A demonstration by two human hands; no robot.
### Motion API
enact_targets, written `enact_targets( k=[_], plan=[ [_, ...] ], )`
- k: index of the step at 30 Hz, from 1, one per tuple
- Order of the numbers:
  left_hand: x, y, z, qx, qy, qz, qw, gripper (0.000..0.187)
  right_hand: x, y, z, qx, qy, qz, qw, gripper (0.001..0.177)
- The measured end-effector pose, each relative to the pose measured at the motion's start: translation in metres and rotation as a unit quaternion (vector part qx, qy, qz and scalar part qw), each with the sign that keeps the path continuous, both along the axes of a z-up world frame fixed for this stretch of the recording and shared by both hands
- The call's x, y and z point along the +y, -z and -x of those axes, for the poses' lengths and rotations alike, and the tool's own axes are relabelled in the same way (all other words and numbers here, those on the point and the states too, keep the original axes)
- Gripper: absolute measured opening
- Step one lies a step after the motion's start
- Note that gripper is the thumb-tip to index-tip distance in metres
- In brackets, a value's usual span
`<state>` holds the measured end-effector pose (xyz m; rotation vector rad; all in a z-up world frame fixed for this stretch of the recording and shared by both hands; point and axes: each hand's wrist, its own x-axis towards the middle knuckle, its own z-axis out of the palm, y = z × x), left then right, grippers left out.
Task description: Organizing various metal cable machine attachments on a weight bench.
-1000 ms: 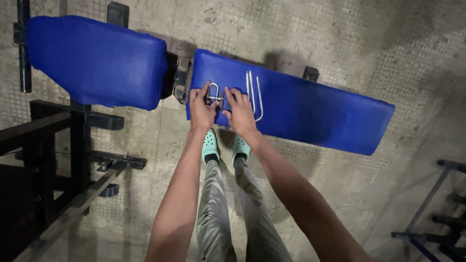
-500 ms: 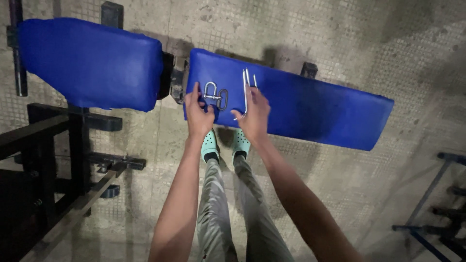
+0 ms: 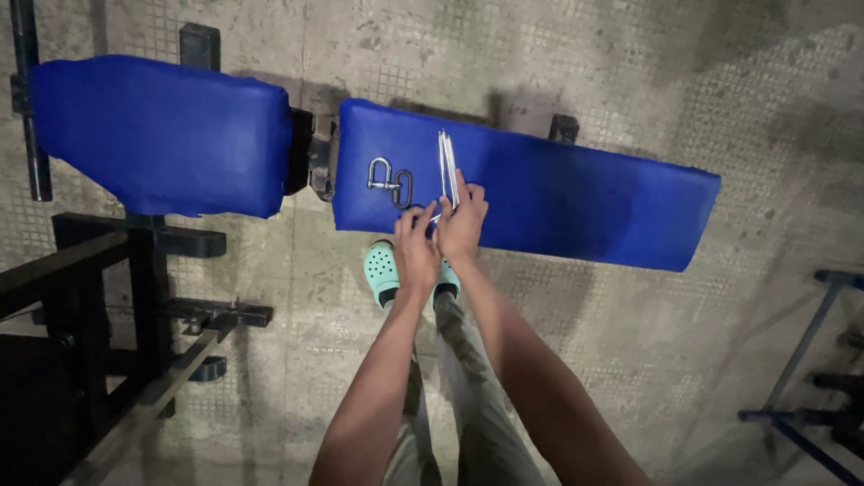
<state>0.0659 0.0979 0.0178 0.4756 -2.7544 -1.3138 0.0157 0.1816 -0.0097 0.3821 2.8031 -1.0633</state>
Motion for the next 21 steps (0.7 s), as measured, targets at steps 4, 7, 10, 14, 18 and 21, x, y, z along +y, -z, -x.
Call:
enact_targets(
  k=[4,7,10,14,18,21],
  plan=[
    [-0.001,-0.001,0.007,-0.075,0.017,-0.035,0.996,0.046,-0.004,0.008,0.002,-0.011,-0.004,0.012,1.000,0.057],
    [-0.011,0.006,0.007,-0.040,0.009,-0.016,0.999,0.044,-0.015,0.010,0.001,0.001,-0.003,0.028,1.000,0.056],
    [-0.015,0.008,0.007,-0.077,0.001,0.000,0.997,0.040,-0.014,0.020,0.000,0.016,0.014,0.057,0.998,0.052],
    [-0.019,0.002,0.004,-0.073,0.002,0.021,0.997,0.044,-0.007,0.024,-0.003,0.038,0.008,0.099,0.994,0.049],
    [-0.016,-0.001,0.007,-0.074,0.009,0.019,0.997,0.054,0.003,0.033,-0.006,0.044,-0.008,0.148,0.988,0.051],
    [-0.014,0.004,0.003,-0.083,0.000,0.012,0.996,0.058,0.000,0.021,-0.005,0.039,-0.015,0.182,0.982,0.055]
  ],
)
